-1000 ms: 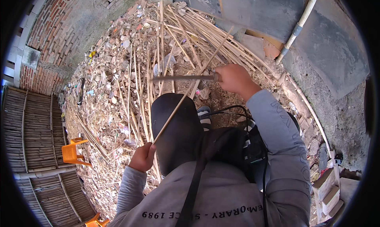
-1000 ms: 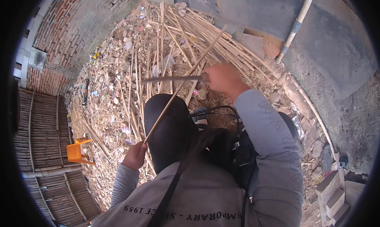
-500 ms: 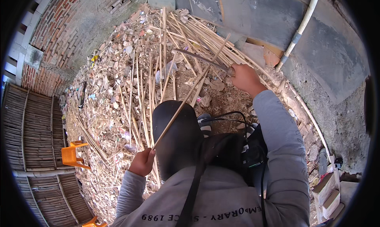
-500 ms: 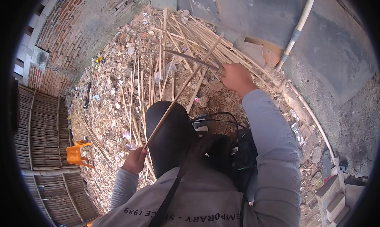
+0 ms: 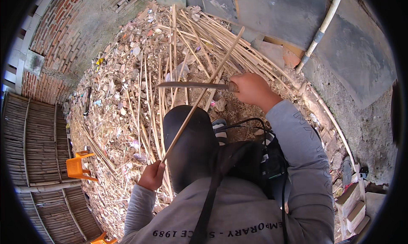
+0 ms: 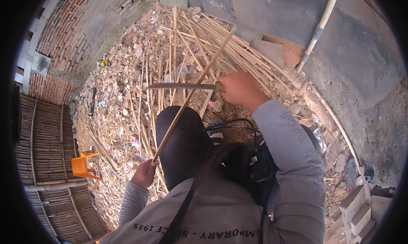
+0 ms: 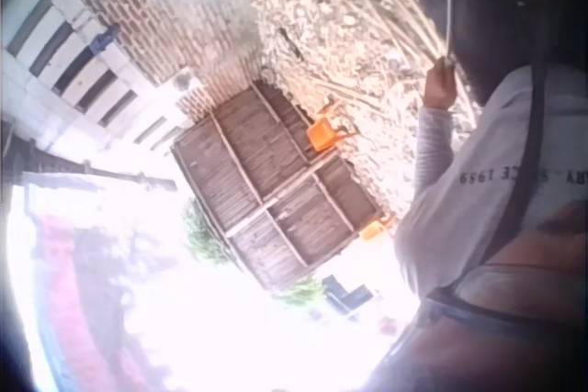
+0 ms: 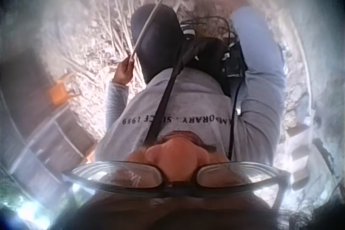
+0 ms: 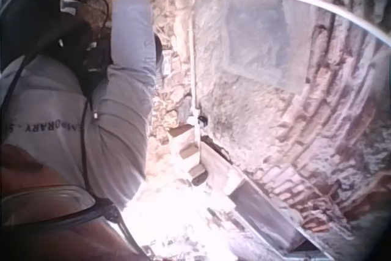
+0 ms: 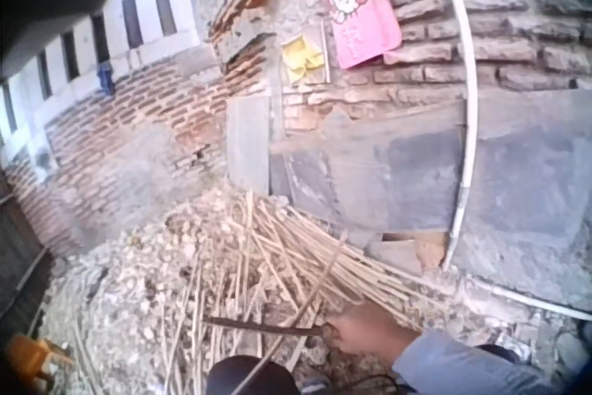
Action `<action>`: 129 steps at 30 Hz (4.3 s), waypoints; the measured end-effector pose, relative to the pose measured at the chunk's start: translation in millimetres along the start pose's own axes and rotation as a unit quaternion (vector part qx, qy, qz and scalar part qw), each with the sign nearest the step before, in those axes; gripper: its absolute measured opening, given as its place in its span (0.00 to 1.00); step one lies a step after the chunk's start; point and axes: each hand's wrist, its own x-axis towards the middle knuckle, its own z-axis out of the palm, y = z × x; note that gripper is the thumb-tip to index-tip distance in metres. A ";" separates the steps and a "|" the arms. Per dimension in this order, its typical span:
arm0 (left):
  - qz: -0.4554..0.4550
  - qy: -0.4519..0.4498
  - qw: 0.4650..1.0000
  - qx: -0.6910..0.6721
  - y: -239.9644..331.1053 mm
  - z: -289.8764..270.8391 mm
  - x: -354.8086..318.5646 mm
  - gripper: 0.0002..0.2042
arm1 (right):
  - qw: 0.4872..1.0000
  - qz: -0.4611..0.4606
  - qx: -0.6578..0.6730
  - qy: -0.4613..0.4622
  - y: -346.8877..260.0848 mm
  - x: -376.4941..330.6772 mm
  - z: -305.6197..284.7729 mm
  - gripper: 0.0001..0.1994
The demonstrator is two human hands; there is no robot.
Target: The person strips layers from a thin bamboo strip using a blade held in their right hand.
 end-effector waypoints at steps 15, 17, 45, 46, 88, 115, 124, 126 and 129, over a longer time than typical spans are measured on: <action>0.021 0.019 0.995 0.098 0.3 -4.0 -0.6 0.20 | 0.995 0.058 0.076 0.001 36.0 -4.2 8.4 0.15; 0.051 0.038 0.994 0.086 3.6 -10.6 1.9 0.20 | 0.995 0.076 0.056 0.028 52.3 -2.9 7.8 0.15; -0.059 -0.003 0.998 0.004 -13.7 -2.4 -1.3 0.26 | 0.998 0.010 0.000 -0.070 9.5 -1.1 -8.1 0.21; -0.055 0.018 0.998 0.010 -7.8 -0.6 0.4 0.26 | 0.999 0.027 0.004 -0.046 20.3 -1.1 -6.4 0.20; -0.142 -0.018 0.981 -0.133 -30.0 -5.8 -1.1 0.21 | 1.000 0.011 -0.002 0.016 25.0 -8.2 -7.0 0.15; -0.044 0.053 0.997 0.034 -16.1 8.3 5.1 0.29 | 0.997 -0.027 -0.027 -0.063 -8.3 -3.6 -3.5 0.16; 0.010 0.098 0.991 0.085 -3.2 3.4 6.1 0.22 | 0.998 0.015 -0.031 -0.059 -20.1 -7.8 -14.8 0.12; 0.021 0.105 0.990 0.095 0.8 5.9 11.4 0.21 | 0.992 -0.036 -0.085 -0.080 -31.3 -10.5 -11.7 0.14; 0.028 0.116 0.988 0.102 4.5 6.9 15.3 0.20 | 0.997 0.012 -0.021 -0.079 -5.9 -3.0 -5.1 0.13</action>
